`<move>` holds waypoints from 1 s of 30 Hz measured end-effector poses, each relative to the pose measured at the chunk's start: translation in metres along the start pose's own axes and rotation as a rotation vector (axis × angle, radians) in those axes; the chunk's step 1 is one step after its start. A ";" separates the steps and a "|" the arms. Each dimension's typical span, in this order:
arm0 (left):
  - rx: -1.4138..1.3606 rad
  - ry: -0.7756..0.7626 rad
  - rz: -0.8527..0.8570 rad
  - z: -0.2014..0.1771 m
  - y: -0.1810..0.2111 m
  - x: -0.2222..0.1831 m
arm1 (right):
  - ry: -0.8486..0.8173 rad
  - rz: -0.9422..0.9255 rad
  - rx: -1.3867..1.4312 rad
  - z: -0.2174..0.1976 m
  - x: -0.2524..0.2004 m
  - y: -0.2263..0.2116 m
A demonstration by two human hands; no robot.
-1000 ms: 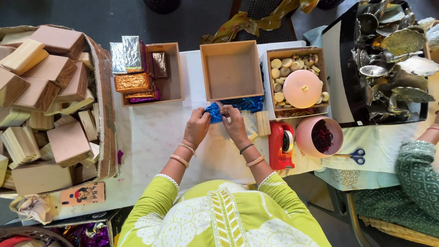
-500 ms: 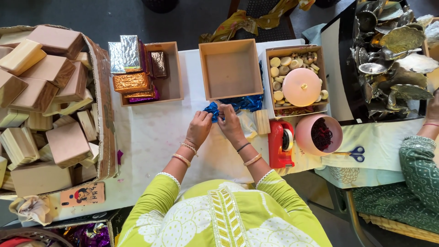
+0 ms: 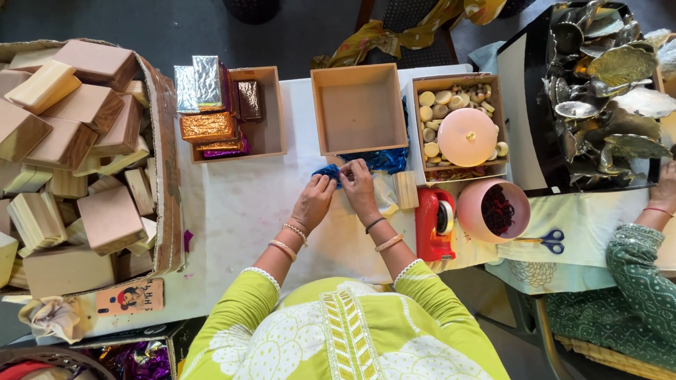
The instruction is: Wrapping rectangular soap bars in blue foil and paper then placing them in cardboard boxes.
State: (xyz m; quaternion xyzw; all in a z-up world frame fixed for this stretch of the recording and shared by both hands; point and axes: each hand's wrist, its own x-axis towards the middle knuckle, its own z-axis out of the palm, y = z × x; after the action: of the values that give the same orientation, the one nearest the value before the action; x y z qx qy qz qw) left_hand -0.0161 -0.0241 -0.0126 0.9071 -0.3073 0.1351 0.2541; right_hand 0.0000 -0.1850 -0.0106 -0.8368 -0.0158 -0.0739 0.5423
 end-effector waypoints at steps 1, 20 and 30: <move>0.001 0.000 -0.002 -0.001 0.001 0.000 | -0.002 -0.001 0.001 0.000 0.000 0.001; -0.116 0.114 -0.203 0.017 -0.008 0.009 | 0.086 0.127 0.205 0.009 -0.010 0.009; -0.297 0.226 -0.321 0.013 -0.008 0.010 | 0.109 0.063 0.050 0.011 -0.009 0.001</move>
State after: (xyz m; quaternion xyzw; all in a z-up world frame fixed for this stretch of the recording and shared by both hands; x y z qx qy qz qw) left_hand -0.0027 -0.0309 -0.0228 0.8761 -0.1454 0.1472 0.4356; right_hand -0.0073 -0.1745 -0.0171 -0.8178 0.0382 -0.1019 0.5652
